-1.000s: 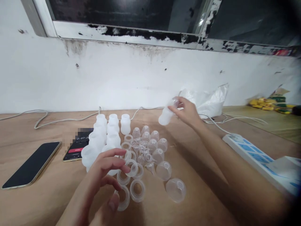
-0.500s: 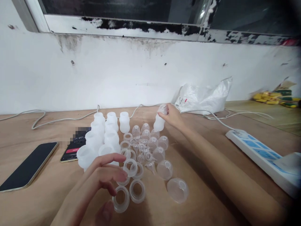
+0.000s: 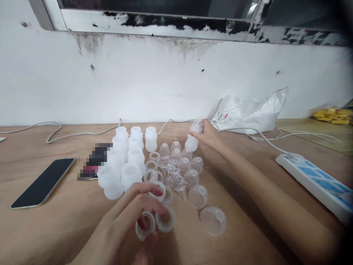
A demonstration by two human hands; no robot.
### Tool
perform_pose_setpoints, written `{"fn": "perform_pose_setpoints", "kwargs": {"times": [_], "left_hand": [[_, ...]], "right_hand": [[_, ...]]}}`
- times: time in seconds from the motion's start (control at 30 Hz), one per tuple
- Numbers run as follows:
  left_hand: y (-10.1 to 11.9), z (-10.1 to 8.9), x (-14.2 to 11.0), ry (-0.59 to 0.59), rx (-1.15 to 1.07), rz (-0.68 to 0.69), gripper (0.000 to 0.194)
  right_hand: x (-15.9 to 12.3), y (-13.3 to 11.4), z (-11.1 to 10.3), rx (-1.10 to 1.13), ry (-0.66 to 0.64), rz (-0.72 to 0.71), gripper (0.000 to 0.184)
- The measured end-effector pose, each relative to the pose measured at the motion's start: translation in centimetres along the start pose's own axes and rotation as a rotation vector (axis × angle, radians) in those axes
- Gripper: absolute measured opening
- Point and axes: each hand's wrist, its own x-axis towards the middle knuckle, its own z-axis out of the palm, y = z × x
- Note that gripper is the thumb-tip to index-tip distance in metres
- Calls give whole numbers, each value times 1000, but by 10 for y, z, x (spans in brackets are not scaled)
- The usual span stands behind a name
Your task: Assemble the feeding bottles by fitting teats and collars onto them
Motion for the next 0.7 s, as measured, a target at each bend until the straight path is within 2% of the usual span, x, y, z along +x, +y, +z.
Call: {"fn": "perform_pose_setpoints", "kwargs": {"times": [0.13,0.23,0.3,0.4,0.47,0.53,0.6,0.63,0.7], "left_hand": [[-1,0,-2,-147,75,33,21],[-7,-1,-2,-254,132,69,18],[-11,-3,0,-248,169,97,16],[-15,-11,5,-113,314,115,11],[-19,-18,9,-20,490,131,6],[-25,-26,14,86,679,135,10],[-32,-34,18,177,829,132,25],[-34,-37,21,186,882,128,32],[-38,-40,24,162,926,126,40]], "right_hand": [[1,-3,-9,45,56,-20,60],[-2,-17,-31,125,224,-125,50],[-9,-33,-50,157,291,-234,41],[-27,-63,-75,201,237,-367,24],[-41,-80,-86,318,70,-444,17],[-54,-94,-92,401,-216,-544,16],[-65,-103,-93,336,-552,-672,18],[-70,-106,-91,281,-705,-720,18],[-77,-111,-85,162,-904,-773,15]]}}
